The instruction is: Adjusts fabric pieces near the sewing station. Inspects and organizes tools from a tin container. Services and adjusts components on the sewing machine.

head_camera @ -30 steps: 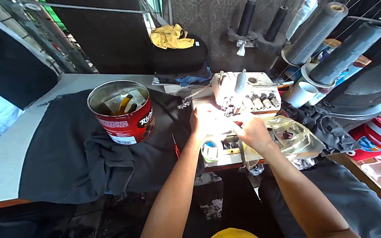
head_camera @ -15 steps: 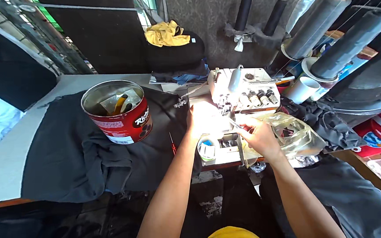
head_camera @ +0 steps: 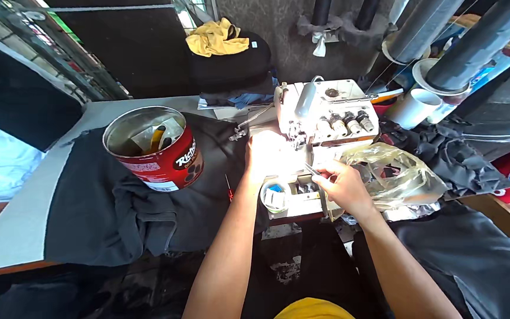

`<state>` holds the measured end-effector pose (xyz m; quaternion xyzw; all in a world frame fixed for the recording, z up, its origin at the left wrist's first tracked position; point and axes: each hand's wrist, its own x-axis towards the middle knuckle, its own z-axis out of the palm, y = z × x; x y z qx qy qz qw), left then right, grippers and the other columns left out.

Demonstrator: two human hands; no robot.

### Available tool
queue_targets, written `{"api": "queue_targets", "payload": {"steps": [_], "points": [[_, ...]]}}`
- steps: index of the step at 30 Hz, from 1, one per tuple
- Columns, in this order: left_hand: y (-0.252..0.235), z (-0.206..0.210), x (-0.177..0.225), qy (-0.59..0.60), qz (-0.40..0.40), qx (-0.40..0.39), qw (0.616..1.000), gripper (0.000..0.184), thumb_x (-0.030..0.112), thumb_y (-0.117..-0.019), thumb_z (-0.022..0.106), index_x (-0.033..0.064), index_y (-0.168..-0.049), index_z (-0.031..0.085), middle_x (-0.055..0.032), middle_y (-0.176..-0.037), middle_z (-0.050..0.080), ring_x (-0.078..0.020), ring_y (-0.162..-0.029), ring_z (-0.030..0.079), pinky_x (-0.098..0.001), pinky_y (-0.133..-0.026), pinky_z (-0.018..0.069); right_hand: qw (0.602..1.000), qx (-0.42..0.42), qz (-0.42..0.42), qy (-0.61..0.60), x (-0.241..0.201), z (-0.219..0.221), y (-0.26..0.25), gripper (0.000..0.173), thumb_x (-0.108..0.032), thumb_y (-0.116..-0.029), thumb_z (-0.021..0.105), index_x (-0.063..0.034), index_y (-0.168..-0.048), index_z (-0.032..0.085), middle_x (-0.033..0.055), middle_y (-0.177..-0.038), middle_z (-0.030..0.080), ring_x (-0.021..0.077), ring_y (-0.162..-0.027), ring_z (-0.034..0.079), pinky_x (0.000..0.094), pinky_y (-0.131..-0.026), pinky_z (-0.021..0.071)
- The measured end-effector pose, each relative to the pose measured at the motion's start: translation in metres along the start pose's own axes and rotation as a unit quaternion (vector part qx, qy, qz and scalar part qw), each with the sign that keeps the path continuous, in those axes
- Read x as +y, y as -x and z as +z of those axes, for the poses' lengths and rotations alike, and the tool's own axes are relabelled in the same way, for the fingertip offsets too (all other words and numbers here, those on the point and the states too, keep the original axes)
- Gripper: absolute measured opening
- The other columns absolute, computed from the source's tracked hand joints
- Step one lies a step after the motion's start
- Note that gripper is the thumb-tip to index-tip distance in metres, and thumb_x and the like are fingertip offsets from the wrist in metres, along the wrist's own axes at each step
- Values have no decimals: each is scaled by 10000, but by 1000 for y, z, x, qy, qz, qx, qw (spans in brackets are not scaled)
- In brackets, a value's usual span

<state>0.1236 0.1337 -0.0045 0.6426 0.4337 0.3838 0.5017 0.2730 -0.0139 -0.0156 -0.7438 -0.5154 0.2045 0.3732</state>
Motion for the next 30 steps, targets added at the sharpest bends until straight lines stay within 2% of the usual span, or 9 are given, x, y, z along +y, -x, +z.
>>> {"api": "queue_targets", "payload": {"steps": [4, 8, 13, 16, 18, 22, 25, 26, 30], "points": [[0, 0, 1, -11, -33, 11, 999, 239, 81, -1002, 613, 1, -1228, 598, -113, -1006, 635, -151, -814, 599, -339, -718, 525, 1000, 0, 1, -3, 2, -2, 1, 199, -178, -969, 686, -65, -1119, 752, 57, -986, 672, 65, -686, 621, 221, -618, 540], [-3, 0, 0, 33, -19, -1, 999, 158, 42, -960, 658, 11, -1112, 631, -51, -857, 639, -99, -676, 597, -272, -597, 517, 1000, 6, 0, -4, 3, -3, 1, 193, -177, -968, 686, -68, -1110, 757, 54, -983, 682, 60, -680, 623, 220, -612, 541], [1, -2, 4, 57, -35, -9, 998, 217, 33, -966, 652, 23, -1174, 590, -44, -887, 631, -89, -691, 597, -253, -597, 515, 1000, 10, -6, -3, 2, -5, 1, 187, -173, -965, 691, -66, -1102, 760, 55, -963, 674, 62, -680, 623, 221, -610, 542], [2, -3, 1, 70, -28, -14, 997, 307, 14, -973, 632, 8, -1269, 549, -64, -993, 631, -101, -815, 621, -279, -717, 548, 1000, 11, -9, -1, 1, -5, 1, 186, -176, -966, 689, -67, -1099, 760, 51, -962, 675, 55, -675, 617, 214, -607, 537], [0, -3, 0, 66, -30, -13, 997, 328, 16, -966, 643, 5, -1281, 552, -77, -1016, 639, -116, -839, 630, -297, -737, 553, 1000, 13, -8, -1, 0, -5, 1, 180, -174, -963, 694, -64, -1089, 761, 49, -949, 665, 55, -666, 610, 210, -601, 533], [1, -6, -1, 78, -40, -20, 996, 323, 34, -999, 602, 21, -1311, 522, -66, -995, 628, -104, -787, 614, -283, -687, 542, 1000, 14, -14, -4, 2, -5, 2, 186, -175, -961, 695, -63, -1095, 760, 53, -956, 674, 70, -682, 624, 229, -611, 544], [0, -5, 1, 52, -33, -18, 998, 243, 31, -954, 667, 36, -1182, 585, -35, -842, 628, -80, -621, 580, -242, -536, 500, 1000, 16, -16, -4, 3, -5, 2, 185, -174, -960, 698, -62, -1092, 761, 55, -949, 677, 72, -677, 624, 231, -607, 543], [0, -5, 2, 47, -34, -21, 998, 241, 35, -954, 668, 33, -1182, 589, -38, -840, 628, -83, -616, 576, -243, -530, 495, 1000, 15, -16, -3, 3, -6, 2, 186, -175, -961, 696, -63, -1095, 760, 55, -951, 677, 70, -680, 624, 231, -609, 544], [1, -6, 4, 47, -26, -29, 998, 256, 15, -951, 666, 10, -1194, 583, -46, -899, 642, -100, -719, 618, -278, -645, 544, 1000, 13, -13, -2, 3, -6, 2, 186, -174, -962, 696, -61, -1095, 759, 58, -963, 679, 75, -695, 625, 235, -624, 542]]}}
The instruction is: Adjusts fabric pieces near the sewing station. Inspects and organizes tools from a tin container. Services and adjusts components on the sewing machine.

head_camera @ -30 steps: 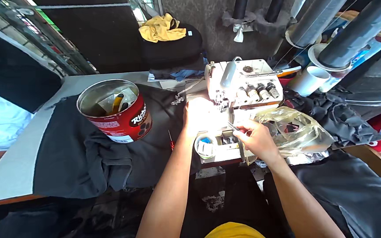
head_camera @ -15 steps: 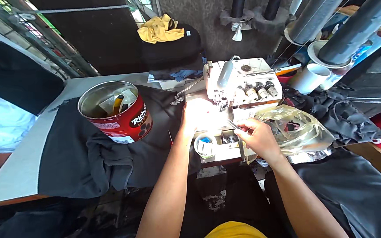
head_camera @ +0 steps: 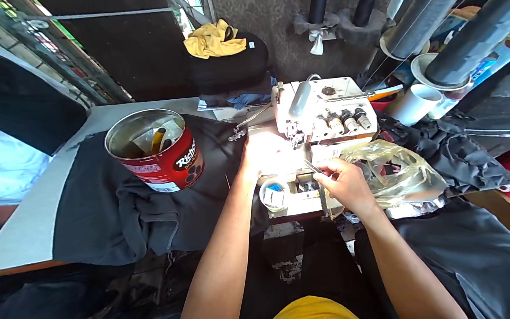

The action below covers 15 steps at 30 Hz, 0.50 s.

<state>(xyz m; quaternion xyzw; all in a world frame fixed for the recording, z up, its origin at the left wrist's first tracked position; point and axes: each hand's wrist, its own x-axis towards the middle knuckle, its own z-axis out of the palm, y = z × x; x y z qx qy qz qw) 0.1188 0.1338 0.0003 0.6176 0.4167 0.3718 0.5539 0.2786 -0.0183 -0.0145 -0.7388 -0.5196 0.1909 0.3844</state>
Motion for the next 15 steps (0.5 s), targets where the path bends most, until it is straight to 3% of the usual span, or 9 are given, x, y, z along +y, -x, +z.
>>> {"api": "queue_targets", "payload": {"steps": [1, 4, 6, 9, 12, 15], "points": [[0, 0, 1, -3, 0, -1, 1000, 247, 15, -948, 671, 13, -1182, 592, -45, -890, 645, -101, -716, 618, -279, -644, 543, 1000, -1, 2, 1, 0, 0, 0, 186, -175, -963, 695, -61, -1095, 759, 58, -964, 680, 74, -695, 626, 234, -626, 542], [2, -3, -3, -16, -9, -10, 1000, 238, 41, -958, 667, 61, -1182, 589, -40, -851, 625, -84, -617, 573, -242, -511, 492, 1000, -1, 5, 3, 0, -2, 0, 182, -176, -966, 693, -62, -1091, 760, 59, -955, 672, 77, -697, 626, 238, -631, 545], [2, -5, -5, -27, -7, -21, 999, 288, 39, -957, 672, 55, -1230, 584, -71, -912, 639, -118, -670, 593, -281, -545, 512, 1000, -3, 6, 4, -1, -3, -1, 177, -179, -968, 692, -66, -1088, 759, 59, -955, 668, 81, -703, 629, 242, -633, 547], [0, -5, -4, -48, 1, -31, 998, 229, 62, -951, 685, 46, -1170, 621, -77, -901, 655, -134, -695, 617, -308, -579, 533, 1000, -7, 5, 14, -4, -3, -3, 171, -176, -969, 695, -62, -1078, 760, 60, -938, 657, 91, -696, 619, 252, -635, 544], [0, -5, -4, -43, 16, -42, 998, 117, 72, -945, 688, 69, -1061, 672, -44, -816, 666, -96, -604, 599, -256, -494, 503, 999, -6, -15, 28, -9, -2, -8, 166, -166, -967, 696, -60, -1077, 763, 68, -935, 651, 121, -730, 618, 291, -677, 543], [-2, -4, -10, -70, 1, -16, 997, 238, 72, -947, 699, 40, -1169, 619, -83, -874, 631, -124, -652, 572, -291, -541, 489, 997, 0, -51, 59, -17, 0, -15, 164, -173, -959, 699, -59, -1055, 768, 82, -951, 684, 165, -786, 643, 357, -737, 551]]}}
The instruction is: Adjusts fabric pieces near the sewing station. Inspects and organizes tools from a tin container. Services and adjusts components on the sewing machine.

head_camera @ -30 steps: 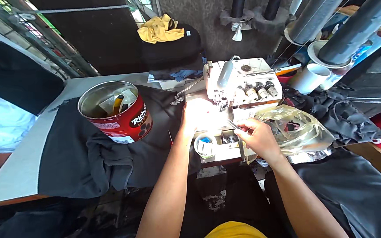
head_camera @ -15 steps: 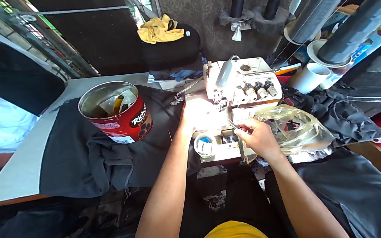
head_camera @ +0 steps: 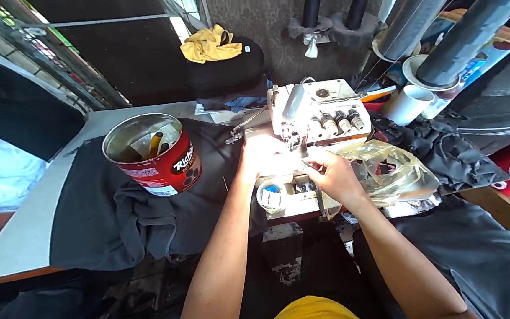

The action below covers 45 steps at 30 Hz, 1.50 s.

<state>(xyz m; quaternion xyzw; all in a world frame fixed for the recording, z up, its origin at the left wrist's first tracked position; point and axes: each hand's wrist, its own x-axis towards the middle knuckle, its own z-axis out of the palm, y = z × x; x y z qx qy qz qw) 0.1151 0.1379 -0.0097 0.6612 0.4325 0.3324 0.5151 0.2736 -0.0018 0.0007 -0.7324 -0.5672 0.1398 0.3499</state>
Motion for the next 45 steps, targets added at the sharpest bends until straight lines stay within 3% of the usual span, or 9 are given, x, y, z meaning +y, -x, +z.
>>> {"api": "queue_targets", "payload": {"steps": [3, 8, 13, 20, 25, 33, 38, 41, 45], "points": [[1, 4, 1, -32, -1, 7, 999, 187, 86, -939, 720, 36, -1101, 640, -76, -831, 620, -119, -646, 568, -286, -555, 491, 998, 12, -41, 35, -6, 4, -9, 160, -151, -948, 702, -40, -1036, 776, 107, -937, 696, 218, -828, 657, 419, -768, 549], [1, 1, 7, -105, 38, -23, 993, 104, 170, -965, 711, 84, -1020, 733, -97, -877, 690, -182, -716, 622, -390, -654, 536, 997, -3, -21, 70, -22, 5, -19, 158, -139, -959, 679, -29, -1023, 773, 140, -939, 674, 282, -878, 672, 480, -796, 555], [-1, 0, 4, -62, 22, -6, 998, 118, 107, -943, 713, 21, -1020, 689, -113, -841, 638, -165, -675, 562, -349, -603, 494, 993, -30, -11, 114, -36, 3, -22, 161, -139, -980, 655, -28, -1019, 764, 149, -975, 681, 290, -925, 670, 484, -827, 546], [-6, 1, 9, -62, 38, 0, 997, 87, 74, -898, 758, 52, -980, 737, -70, -856, 698, -140, -709, 618, -346, -660, 526, 984, -64, 5, 164, -44, -1, -24, 180, -137, -988, 637, 5, -1011, 745, 175, -985, 681, 325, -960, 669, 513, -854, 537], [-5, 0, 14, -95, 32, -3, 995, 56, 77, -897, 752, 58, -947, 739, -69, -797, 670, -138, -631, 565, -335, -599, 484, 983, -64, -3, 171, -43, 0, -27, 185, -131, -988, 631, 7, -1013, 752, 180, -973, 694, 329, -951, 675, 522, -847, 536], [-2, 1, 6, -98, 39, -6, 994, 177, 127, -925, 754, 38, -1072, 708, -157, -957, 689, -253, -797, 642, -456, -722, 541, 986, -59, 11, 154, -46, 1, -30, 167, -104, -979, 637, -34, -1029, 779, 156, -1027, 716, 319, -1026, 681, 533, -890, 535], [-5, 5, 7, -144, 29, 8, 989, 260, 205, -922, 775, 53, -1123, 712, -155, -1059, 716, -285, -939, 689, -506, -852, 558, 998, -24, 10, 55, -40, 10, -30, 167, -102, -976, 637, -18, -921, 770, 125, -875, 687, 225, -777, 668, 431, -748, 569], [-5, 6, 6, -145, 15, 13, 989, 281, 143, -943, 733, 30, -1194, 675, -198, -1146, 678, -324, -1017, 666, -523, -894, 540, 999, -21, 33, 19, -43, 13, -30, 178, -91, -992, 619, -2, -907, 747, 118, -827, 679, 187, -706, 662, 373, -703, 578], [-8, 5, 3, -182, 88, 15, 979, 138, 144, -918, 761, 101, -1049, 757, -118, -1084, 720, -274, -1019, 670, -503, -912, 526, 997, -19, 75, -6, -45, 16, -33, 166, -95, -982, 635, -12, -874, 730, 86, -770, 665, 132, -617, 631, 318, -634, 564]]}}
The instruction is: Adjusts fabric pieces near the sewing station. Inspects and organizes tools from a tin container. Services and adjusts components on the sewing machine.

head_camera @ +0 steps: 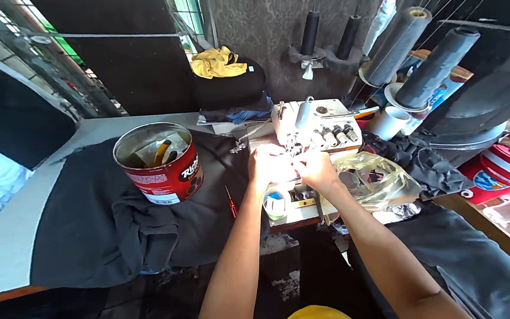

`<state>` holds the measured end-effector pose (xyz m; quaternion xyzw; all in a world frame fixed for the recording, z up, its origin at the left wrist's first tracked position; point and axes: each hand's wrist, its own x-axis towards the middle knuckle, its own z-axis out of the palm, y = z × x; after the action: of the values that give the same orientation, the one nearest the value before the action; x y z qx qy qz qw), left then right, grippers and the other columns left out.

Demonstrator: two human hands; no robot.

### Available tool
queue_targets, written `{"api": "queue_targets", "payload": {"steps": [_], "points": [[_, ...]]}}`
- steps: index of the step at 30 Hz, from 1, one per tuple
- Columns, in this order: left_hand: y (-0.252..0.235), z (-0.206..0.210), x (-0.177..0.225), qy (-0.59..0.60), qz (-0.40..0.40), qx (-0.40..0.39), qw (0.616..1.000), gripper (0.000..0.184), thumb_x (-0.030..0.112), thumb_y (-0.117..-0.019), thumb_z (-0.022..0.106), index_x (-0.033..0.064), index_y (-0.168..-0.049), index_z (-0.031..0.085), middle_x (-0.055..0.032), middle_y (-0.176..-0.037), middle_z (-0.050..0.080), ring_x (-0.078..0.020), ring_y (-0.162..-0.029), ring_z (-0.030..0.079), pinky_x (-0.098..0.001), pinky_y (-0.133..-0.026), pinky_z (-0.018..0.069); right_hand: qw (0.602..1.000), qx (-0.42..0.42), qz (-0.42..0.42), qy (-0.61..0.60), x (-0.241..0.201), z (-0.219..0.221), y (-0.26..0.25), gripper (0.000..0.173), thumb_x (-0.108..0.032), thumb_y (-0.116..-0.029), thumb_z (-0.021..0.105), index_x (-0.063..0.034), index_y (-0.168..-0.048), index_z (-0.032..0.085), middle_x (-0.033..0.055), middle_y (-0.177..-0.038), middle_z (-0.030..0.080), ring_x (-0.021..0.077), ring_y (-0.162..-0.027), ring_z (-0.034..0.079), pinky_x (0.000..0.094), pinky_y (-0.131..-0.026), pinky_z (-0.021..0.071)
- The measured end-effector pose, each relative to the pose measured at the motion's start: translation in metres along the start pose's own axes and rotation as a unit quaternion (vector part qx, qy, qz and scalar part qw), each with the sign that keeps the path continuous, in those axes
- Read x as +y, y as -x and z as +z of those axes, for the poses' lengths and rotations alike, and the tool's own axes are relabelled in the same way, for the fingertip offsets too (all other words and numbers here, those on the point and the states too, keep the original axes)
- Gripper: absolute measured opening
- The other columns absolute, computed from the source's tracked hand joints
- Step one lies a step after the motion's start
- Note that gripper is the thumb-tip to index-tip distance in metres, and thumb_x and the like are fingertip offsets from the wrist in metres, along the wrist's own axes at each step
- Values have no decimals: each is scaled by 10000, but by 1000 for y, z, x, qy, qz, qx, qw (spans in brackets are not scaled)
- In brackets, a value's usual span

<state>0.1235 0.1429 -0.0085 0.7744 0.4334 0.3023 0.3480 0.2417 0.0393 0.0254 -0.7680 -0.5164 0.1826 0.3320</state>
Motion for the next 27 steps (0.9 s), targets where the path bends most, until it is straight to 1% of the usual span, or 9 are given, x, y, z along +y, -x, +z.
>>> {"api": "queue_targets", "payload": {"steps": [2, 5, 9, 13, 15, 18, 22, 25, 27], "points": [[0, 1, -1, -22, 23, 11, 999, 136, 134, -899, 780, 94, -1029, 771, -126, -1112, 720, -291, -1086, 655, -511, -981, 494, 1000, -11, 18, -7, -2, 0, -1, 171, -102, -992, 627, -10, -892, 732, 82, -769, 670, 118, -594, 623, 298, -611, 557], [0, 3, 1, -53, -15, 14, 998, 205, 135, -914, 760, 36, -1092, 733, -183, -1181, 686, -331, -1158, 625, -514, -1035, 467, 999, -20, 31, -22, -1, 0, -2, 188, -111, -989, 623, -17, -865, 727, 67, -715, 655, 104, -549, 603, 277, -563, 534], [2, 6, 5, -59, -44, 28, 997, 266, 143, -930, 738, -15, -1139, 693, -228, -1185, 662, -355, -1141, 620, -519, -1013, 473, 998, -30, 51, -27, -1, -1, -4, 200, -112, -983, 630, -30, -820, 711, 48, -674, 641, 85, -514, 590, 254, -531, 525], [0, 7, 2, -86, -22, 31, 996, 271, 198, -920, 759, 5, -1101, 706, -205, -1172, 669, -342, -1130, 624, -517, -1020, 465, 995, -53, 76, -39, -4, -4, -8, 181, -120, -994, 628, -19, -879, 724, 63, -660, 653, 83, -493, 604, 238, -510, 532], [-1, 7, 1, -101, -24, 21, 994, 283, 205, -929, 749, 9, -1129, 704, -207, -1205, 662, -351, -1162, 617, -532, -1030, 465, 994, -56, 85, -45, -5, -5, -10, 168, -118, -995, 628, -10, -907, 722, 68, -657, 648, 85, -484, 600, 232, -502, 527], [-1, 7, 2, -109, -33, 8, 993, 264, 204, -932, 744, 32, -1130, 717, -194, -1208, 666, -347, -1169, 613, -534, -1020, 470, 995, -49, 72, -56, -2, -4, -11, 157, -103, -984, 641, -3, -889, 716, 59, -652, 652, 74, -473, 599, 218, -488, 527], [1, 6, 8, -89, -88, -8, 992, 307, 206, -966, 708, -6, -1186, 674, -236, -1183, 655, -359, -1084, 645, -535, -950, 511, 996, -45, 73, -40, 0, -3, -11, 183, -133, -997, 639, -17, -888, 730, 55, -638, 654, 74, -470, 596, 227, -491, 522], [1, 6, 9, -85, -108, -8, 990, 363, 172, -950, 720, -34, -1240, 644, -258, -1239, 634, -373, -1147, 620, -534, -995, 485, 996, -44, 72, -31, -1, -3, -10, 195, -132, -1001, 630, -16, -880, 730, 56, -639, 654, 77, -473, 598, 231, -497, 527], [-1, 7, 7, -92, -96, 0, 991, 332, 192, -949, 723, -14, -1204, 673, -239, -1250, 640, -367, -1182, 609, -532, -1017, 477, 997, -41, 64, -30, -1, -3, -9, 202, -130, -1000, 624, -19, -871, 733, 52, -642, 653, 78, -481, 599, 236, -503, 527]]}}
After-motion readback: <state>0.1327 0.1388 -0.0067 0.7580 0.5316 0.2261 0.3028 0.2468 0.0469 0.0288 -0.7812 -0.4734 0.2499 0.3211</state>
